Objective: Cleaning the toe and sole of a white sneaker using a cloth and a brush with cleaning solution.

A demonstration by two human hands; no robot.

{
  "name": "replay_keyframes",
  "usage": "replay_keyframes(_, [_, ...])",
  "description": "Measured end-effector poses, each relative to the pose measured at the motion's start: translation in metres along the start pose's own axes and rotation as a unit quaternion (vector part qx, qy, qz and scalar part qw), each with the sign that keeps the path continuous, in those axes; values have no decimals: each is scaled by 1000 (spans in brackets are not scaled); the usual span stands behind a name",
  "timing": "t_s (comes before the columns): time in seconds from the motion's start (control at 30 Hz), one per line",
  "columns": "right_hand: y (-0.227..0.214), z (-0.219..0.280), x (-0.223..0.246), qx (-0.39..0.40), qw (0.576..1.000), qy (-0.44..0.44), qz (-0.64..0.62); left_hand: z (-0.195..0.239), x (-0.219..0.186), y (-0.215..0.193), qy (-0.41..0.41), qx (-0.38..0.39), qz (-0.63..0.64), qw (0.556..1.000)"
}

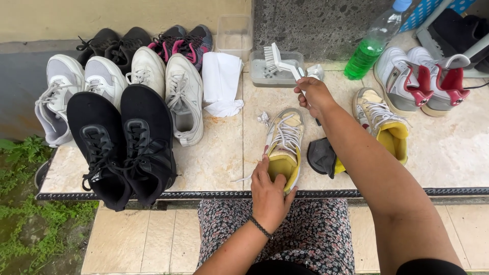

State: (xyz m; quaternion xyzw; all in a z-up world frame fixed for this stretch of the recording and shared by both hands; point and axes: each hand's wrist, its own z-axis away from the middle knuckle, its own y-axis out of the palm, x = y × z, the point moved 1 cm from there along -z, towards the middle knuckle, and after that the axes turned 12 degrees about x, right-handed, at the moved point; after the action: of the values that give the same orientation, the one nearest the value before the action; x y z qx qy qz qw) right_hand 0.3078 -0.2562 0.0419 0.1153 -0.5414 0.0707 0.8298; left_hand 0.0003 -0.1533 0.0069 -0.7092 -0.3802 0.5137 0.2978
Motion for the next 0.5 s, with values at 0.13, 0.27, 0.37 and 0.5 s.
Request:
replay_keyframes(0.13, [1,-2,-6,16,997,-29,68,-1,-2,-4,0,2,2,1000])
replay_keyframes(0.27, [0,4,-3,-13,975,-135,174,-1,-1,-2,-3,4,-1,1000])
replay_keyframes(0.37, [1,15,6,-23,944,-236,230,-2,-2,-4,-5,5,0,1000])
replay_keyframes(0.5, [2,17,8,-40,890,-372,260,-2,-2,-5,-2,6,4,1000])
